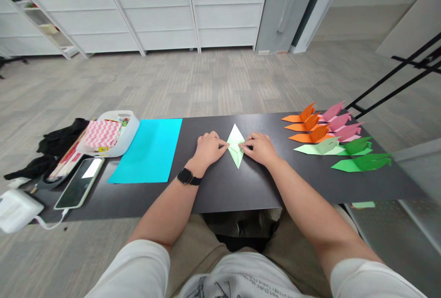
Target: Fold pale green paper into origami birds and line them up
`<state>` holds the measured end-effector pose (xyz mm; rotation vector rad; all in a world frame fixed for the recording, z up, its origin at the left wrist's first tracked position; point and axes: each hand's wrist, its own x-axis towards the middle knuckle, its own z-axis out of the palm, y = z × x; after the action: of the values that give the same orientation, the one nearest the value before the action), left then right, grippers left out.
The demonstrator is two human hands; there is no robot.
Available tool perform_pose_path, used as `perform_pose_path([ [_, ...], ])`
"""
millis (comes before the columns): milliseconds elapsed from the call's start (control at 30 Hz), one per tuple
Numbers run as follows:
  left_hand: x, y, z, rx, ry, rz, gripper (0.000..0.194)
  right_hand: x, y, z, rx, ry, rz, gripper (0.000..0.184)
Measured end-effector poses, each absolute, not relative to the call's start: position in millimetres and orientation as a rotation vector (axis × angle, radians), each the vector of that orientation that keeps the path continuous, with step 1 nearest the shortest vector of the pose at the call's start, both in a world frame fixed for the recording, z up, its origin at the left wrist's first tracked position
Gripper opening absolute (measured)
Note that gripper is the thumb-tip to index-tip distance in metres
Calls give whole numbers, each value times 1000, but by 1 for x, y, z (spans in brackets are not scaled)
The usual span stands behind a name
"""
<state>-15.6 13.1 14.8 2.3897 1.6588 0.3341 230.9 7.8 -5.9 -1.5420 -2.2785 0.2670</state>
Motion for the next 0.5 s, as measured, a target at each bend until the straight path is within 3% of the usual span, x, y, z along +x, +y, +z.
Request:
perform_pose_path([
  [267, -28, 15, 24, 2408, 1814, 349, 23, 238, 8, -8, -1467, -2330, 284, 23],
  [500, -16, 15, 12, 2444, 1522, 541, 15, 245, 11, -14, -1352, -2336, 308, 26],
])
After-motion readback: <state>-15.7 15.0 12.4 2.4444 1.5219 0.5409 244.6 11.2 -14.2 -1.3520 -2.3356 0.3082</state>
